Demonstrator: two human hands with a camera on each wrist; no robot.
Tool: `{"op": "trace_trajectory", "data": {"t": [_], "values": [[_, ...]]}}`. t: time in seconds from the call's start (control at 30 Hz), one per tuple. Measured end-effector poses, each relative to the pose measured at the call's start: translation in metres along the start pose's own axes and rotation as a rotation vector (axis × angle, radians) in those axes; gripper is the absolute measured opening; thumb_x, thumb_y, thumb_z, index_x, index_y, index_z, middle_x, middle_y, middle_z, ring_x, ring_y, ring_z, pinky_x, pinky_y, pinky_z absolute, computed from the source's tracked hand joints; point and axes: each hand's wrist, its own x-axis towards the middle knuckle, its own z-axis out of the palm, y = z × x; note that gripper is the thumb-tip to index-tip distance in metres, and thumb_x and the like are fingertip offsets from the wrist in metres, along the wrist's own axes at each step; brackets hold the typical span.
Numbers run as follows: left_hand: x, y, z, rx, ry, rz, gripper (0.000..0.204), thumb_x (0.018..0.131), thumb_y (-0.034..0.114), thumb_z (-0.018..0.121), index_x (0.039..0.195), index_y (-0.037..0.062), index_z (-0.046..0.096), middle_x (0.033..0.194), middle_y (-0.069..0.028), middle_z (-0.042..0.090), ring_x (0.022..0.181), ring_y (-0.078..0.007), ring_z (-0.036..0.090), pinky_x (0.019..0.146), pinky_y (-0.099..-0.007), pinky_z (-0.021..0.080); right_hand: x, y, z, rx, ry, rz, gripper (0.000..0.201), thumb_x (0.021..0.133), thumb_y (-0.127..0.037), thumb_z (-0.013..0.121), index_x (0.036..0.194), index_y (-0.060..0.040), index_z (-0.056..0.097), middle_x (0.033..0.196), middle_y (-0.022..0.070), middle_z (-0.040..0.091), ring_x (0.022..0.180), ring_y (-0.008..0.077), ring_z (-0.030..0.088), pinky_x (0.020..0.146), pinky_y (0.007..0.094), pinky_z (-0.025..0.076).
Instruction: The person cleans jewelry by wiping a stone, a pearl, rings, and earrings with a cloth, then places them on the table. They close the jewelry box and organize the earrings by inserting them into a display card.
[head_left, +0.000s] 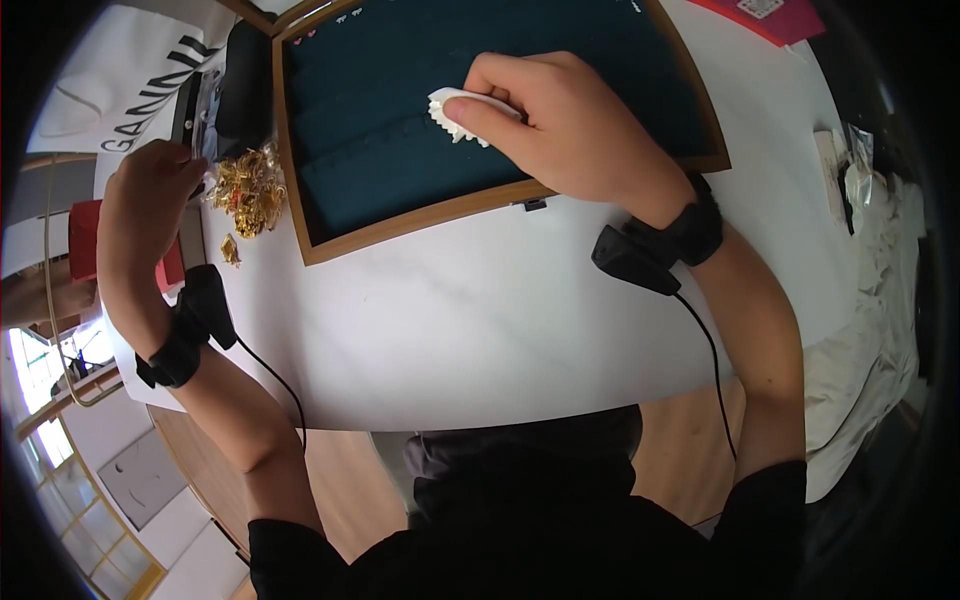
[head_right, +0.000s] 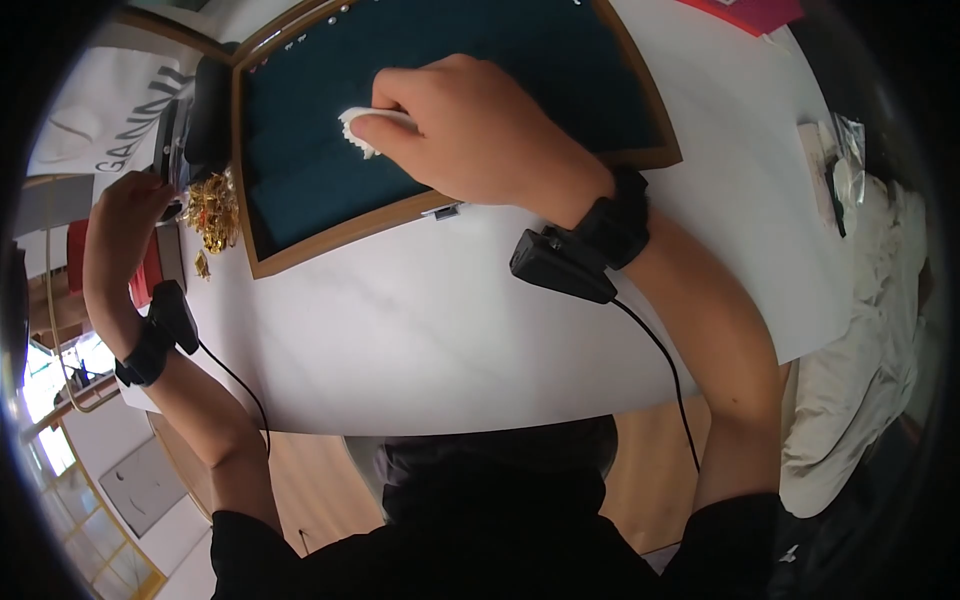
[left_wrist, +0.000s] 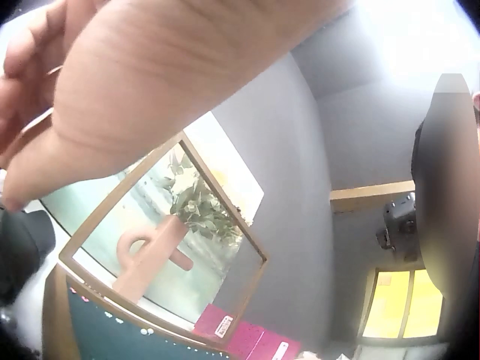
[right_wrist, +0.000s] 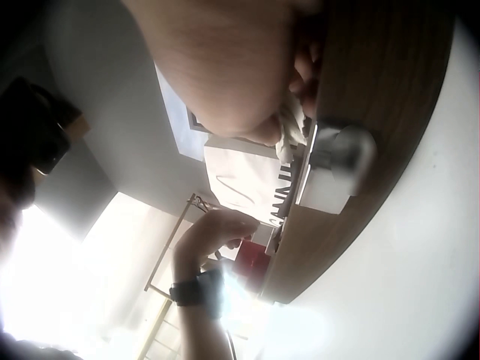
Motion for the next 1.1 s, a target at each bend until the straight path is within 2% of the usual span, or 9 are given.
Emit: {"op": "trace_trajectory", "data": {"t": [0.17, 0.3, 0.4, 0.53, 0.6, 0.63, 0.7, 0.8, 1.1], "values": [[-0.021, 0.039, -0.008, -0.061, 0.302, -0.069, 0.031, 0.094, 0.028, 0.067, 0.114, 0.0040, 0.071, 0.087, -0.0157, 0.074, 0.074, -0.0237, 0.070, 0.070, -0.0333, 0.051, 0.001, 0.000, 0.003, -0.021, 0.038, -0.011, 0.029, 0.096, -0.027, 0.067, 0.081, -0.0021, 0.068, 0.066, 0.0156, 0.066, 0.060, 0.0307, 0.066, 0.057, 0.0389, 0.052], [-0.022, 0.066, 0.029, -0.387, 0.310, 0.349, 0.017, 0.095, 0.013, 0.067, 0.108, 0.0025, 0.070, 0.086, -0.0138, 0.073, 0.071, -0.0205, 0.068, 0.066, -0.0316, 0.053, -0.002, -0.001, 0.009, -0.154, 0.096, -0.067, 0.028, 0.094, -0.027, 0.065, 0.080, -0.0023, 0.068, 0.069, 0.0161, 0.067, 0.064, 0.0354, 0.068, 0.060, 0.0420, 0.055], [-0.024, 0.113, 0.048, -0.307, 0.218, 0.467, 0.018, 0.088, 0.006, 0.072, 0.105, 0.0017, 0.069, 0.085, -0.0120, 0.068, 0.071, -0.0222, 0.067, 0.062, -0.0317, 0.053, -0.005, -0.003, 0.012, -0.295, 0.085, -0.114, 0.024, 0.091, -0.024, 0.064, 0.080, -0.0035, 0.068, 0.070, 0.0148, 0.069, 0.064, 0.0351, 0.070, 0.060, 0.0447, 0.056], [-0.003, 0.174, 0.045, -0.322, 0.117, 0.621, 0.020, 0.086, 0.004, 0.071, 0.106, 0.0008, 0.069, 0.093, -0.0143, 0.068, 0.082, -0.0264, 0.070, 0.073, -0.0346, 0.055, -0.007, -0.003, 0.010, -0.330, 0.033, -0.094, 0.026, 0.092, -0.027, 0.064, 0.082, -0.0027, 0.068, 0.067, 0.0146, 0.067, 0.065, 0.0354, 0.069, 0.059, 0.0453, 0.055], [0.026, 0.197, 0.042, -0.295, 0.146, 0.993, 0.025, 0.088, 0.005, 0.069, 0.112, -0.0001, 0.068, 0.105, -0.0150, 0.070, 0.095, -0.0243, 0.070, 0.086, -0.0345, 0.053, -0.009, 0.000, 0.009, -0.316, 0.056, -0.083, 0.025, 0.089, -0.026, 0.064, 0.081, -0.0021, 0.068, 0.063, 0.0145, 0.066, 0.059, 0.0348, 0.068, 0.057, 0.0438, 0.054], [0.042, 0.204, 0.038, -0.285, 0.148, 1.001, 0.025, 0.088, 0.005, 0.069, 0.112, -0.0001, 0.068, 0.105, -0.0150, 0.070, 0.095, -0.0243, 0.070, 0.086, -0.0345, 0.053, -0.009, -0.001, 0.007, -0.316, 0.069, -0.084, 0.025, 0.089, -0.026, 0.064, 0.081, -0.0021, 0.068, 0.063, 0.0145, 0.066, 0.059, 0.0348, 0.068, 0.057, 0.0438, 0.054], [0.074, 0.220, 0.030, -0.591, -0.087, 0.812, 0.030, 0.093, 0.010, 0.068, 0.120, -0.0005, 0.067, 0.117, -0.0144, 0.070, 0.106, -0.0207, 0.068, 0.094, -0.0339, 0.051, -0.010, -0.005, 0.007, -0.411, 0.051, -0.116, 0.025, 0.089, -0.025, 0.062, 0.078, -0.0034, 0.068, 0.063, 0.0144, 0.066, 0.059, 0.0338, 0.068, 0.057, 0.0430, 0.054], [0.104, 0.252, 0.041, -0.620, -0.220, 0.837, 0.032, 0.097, 0.016, 0.066, 0.124, -0.0001, 0.066, 0.119, -0.0128, 0.071, 0.109, -0.0180, 0.065, 0.093, -0.0329, 0.050, -0.011, -0.003, 0.011, -0.370, 0.083, -0.131, 0.027, 0.089, -0.022, 0.061, 0.070, -0.0049, 0.071, 0.064, 0.0137, 0.067, 0.062, 0.0330, 0.069, 0.057, 0.0426, 0.055], [0.150, 0.289, 0.057, -0.521, -0.344, 0.847, 0.035, 0.097, 0.019, 0.069, 0.126, 0.0006, 0.066, 0.109, -0.0071, 0.072, 0.101, -0.0149, 0.066, 0.093, -0.0287, 0.050, -0.010, -0.003, 0.015, -0.331, 0.087, -0.152, 0.022, 0.084, -0.018, 0.064, 0.069, -0.0046, 0.072, 0.066, 0.0130, 0.067, 0.061, 0.0295, 0.068, 0.056, 0.0398, 0.054]]}}
